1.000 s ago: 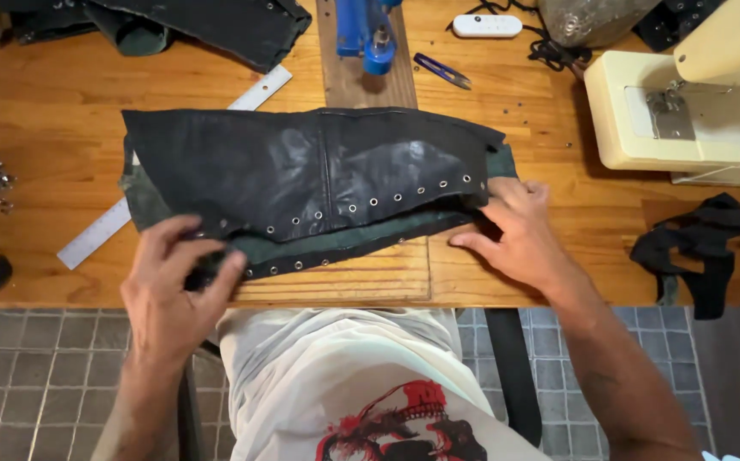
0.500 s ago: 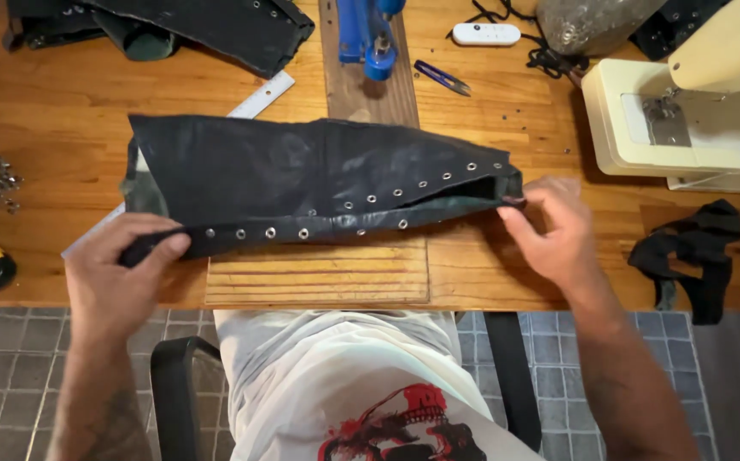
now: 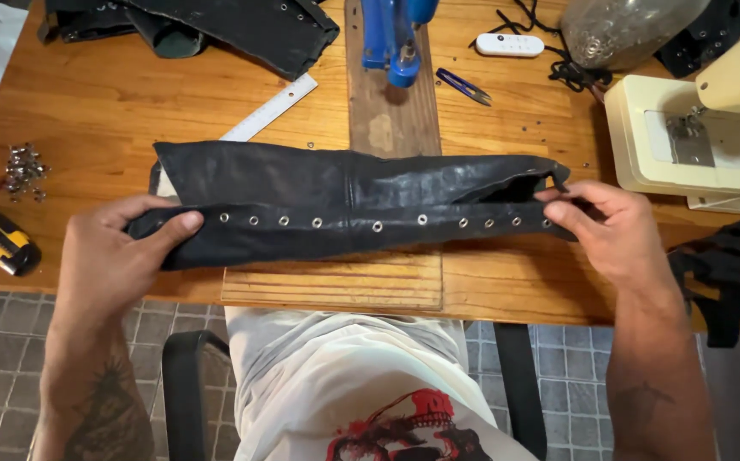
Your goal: Assembling leather components by aligning pieces and using a manual press to set hardware.
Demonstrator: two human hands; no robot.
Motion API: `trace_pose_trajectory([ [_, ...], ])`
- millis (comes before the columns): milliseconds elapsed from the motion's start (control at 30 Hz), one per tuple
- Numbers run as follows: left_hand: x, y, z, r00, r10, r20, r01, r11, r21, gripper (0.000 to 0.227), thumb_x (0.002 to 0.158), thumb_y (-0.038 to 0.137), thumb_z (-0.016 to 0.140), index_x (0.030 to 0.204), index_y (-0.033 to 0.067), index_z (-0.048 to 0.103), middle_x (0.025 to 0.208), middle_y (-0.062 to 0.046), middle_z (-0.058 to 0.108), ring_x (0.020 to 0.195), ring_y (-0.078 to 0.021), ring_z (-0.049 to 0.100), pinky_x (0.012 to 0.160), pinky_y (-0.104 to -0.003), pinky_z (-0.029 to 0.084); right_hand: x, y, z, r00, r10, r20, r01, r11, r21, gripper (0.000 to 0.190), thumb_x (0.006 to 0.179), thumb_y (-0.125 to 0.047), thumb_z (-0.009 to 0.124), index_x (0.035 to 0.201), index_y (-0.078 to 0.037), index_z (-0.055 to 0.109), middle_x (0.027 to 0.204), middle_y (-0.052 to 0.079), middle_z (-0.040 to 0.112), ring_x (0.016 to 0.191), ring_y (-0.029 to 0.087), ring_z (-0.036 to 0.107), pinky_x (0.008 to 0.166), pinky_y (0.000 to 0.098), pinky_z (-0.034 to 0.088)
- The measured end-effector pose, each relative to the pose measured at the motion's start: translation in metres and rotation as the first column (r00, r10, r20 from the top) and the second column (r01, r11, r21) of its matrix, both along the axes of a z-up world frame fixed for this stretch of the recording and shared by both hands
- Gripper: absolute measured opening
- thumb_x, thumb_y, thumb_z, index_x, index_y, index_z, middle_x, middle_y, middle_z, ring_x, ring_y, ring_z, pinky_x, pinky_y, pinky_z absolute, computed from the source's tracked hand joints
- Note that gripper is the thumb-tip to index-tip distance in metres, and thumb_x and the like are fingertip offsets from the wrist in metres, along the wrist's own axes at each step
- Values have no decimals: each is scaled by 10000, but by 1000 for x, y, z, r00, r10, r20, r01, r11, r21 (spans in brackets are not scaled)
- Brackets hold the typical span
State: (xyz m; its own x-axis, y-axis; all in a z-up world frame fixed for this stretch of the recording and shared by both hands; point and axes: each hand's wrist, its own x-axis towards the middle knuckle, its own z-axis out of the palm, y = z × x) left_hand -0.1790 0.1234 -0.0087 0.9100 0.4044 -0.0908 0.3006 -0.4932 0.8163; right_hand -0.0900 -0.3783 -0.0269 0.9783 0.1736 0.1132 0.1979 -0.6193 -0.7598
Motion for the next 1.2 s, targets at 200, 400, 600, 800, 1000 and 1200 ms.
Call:
trace_pose_trajectory([
  [200,-21,15,-21,921,-309,237,302,951,64,186,752,91,853,912,37,772,1104,-126,763,998,-198,750,1040,-376,570,-11,-19,-19,913,304,271,-240,939,-245,216,799,-148,829,925,-3,732,910,104,742,656,155,588,574,288,476],
  [400,-49,31,-61,838,-323,440,345,938,32,351,624,47,912,927,-2,741,1083,-162,714,1016,-220,722,957,-294,607,-47,-7,-68,935,151,320,-150,988,-27,296,819,9,841,974,-17,590,993,119,678,963,227,687,915,327,521],
  [600,-57,38,-85,881,-138,453,202,975,-95,369,688,1,893,1009,-38,715,1054,-174,717,993,-189,709,935,-225,615,-36,-16,-91,932,165,322,-188,981,41,384,834,100,794,1147,-3,596,1010,181,708,920,233,662,882,339,520],
  [800,-49,42,-100,942,-26,334,118,959,-256,307,722,-45,875,991,-13,733,1071,-143,725,925,-125,697,901,-179,595,-31,-5,-76,906,281,316,-280,959,-51,171,844,35,817,1007,0,776,894,95,750,773,193,659,785,308,518],
  [1000,-48,48,-108,975,8,221,72,933,-352,282,719,-52,863,966,-21,729,1057,-139,737,877,-130,703,865,-200,614,-37,-6,-69,965,210,156,-202,977,-67,308,750,-109,880,1037,-36,794,975,80,777,911,177,681,917,292,538],
  [1200,-53,48,-110,991,51,120,-16,961,-275,269,779,46,862,1010,35,725,1065,-77,725,974,-107,663,907,-215,559,-34,-18,-77,997,45,-60,-41,997,61,239,846,-119,808,1083,-87,806,1019,38,753,799,100,532,749,216,363],
])
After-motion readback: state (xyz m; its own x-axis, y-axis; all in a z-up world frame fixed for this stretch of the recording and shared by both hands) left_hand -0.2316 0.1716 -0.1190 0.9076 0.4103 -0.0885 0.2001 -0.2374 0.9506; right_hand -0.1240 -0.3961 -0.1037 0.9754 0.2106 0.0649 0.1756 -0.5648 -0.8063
